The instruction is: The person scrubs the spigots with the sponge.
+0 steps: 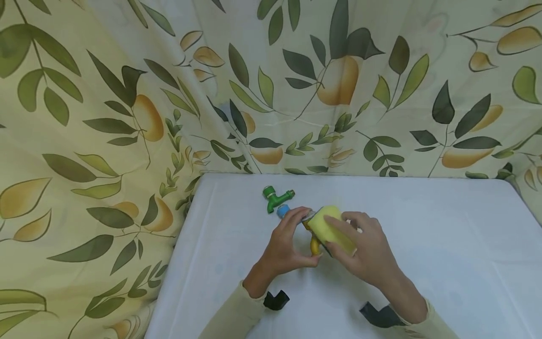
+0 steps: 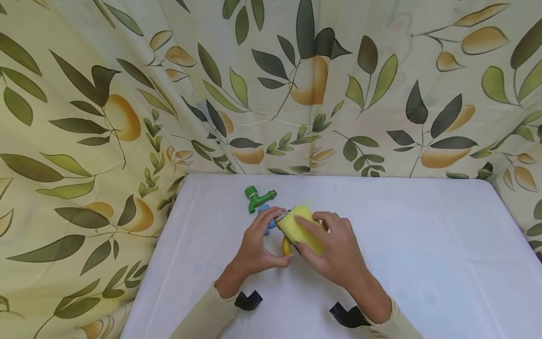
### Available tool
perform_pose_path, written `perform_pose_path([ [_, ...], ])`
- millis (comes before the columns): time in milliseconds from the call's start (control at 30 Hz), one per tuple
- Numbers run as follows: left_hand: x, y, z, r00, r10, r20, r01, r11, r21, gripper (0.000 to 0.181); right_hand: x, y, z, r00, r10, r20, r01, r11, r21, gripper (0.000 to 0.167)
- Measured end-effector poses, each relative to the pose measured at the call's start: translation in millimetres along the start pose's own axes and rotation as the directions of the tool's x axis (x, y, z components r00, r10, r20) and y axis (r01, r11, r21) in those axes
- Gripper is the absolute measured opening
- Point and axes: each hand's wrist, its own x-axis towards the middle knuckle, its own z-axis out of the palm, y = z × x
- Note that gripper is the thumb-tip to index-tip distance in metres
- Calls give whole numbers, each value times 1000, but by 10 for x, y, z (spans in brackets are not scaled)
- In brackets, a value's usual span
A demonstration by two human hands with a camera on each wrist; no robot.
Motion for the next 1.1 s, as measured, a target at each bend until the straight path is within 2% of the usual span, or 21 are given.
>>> perform_pose_path([
  [67,1,1,-4,1000,-2,-2,2,1000,1,100,-9,5,-15,1000,-8,14,9,1000,-7,44],
  [200,-7,2,-8,1000,6,-7,-6,1000,13,100,-12,25,-39,998,64,-25,-65,997,-41,48],
  [267,-14,4,-11,1000,12,-11,-12,1000,20,100,-29,18,-41,997,69,-17,-70,997,-22,51],
  [400,-17,-2,-14,1000,17,-16,-16,999,29,102,-72,-4,-18,999,8,35,-10,999,39,46],
  [467,-19,-7,-6,1000,19,-9,-19,999,37,101,-77,-8,-8,999,7,37,-9,999,44,45],
  [600,-36,-15,22,999,30,11,-31,998,54,100,-83,-34,-5,1000,18,16,-18,1000,2,44],
  [767,-44,-5,25,999,40,10,-41,997,70,101,-69,-29,-32,995,-99,-3,99,991,-92,47],
  [867,-50,13,7,1000,26,-12,-26,998,52,100,-48,8,-52,997,-65,-33,60,990,-125,46],
  [967,-63,29,-13,999,12,-37,-11,1000,26,100,-72,21,-68,1000,12,-27,-14,996,-86,42],
  [1100,-70,40,-38,998,12,-57,-12,1000,-4,101,-119,26,-80,999,41,-4,-42,998,-56,47],
])
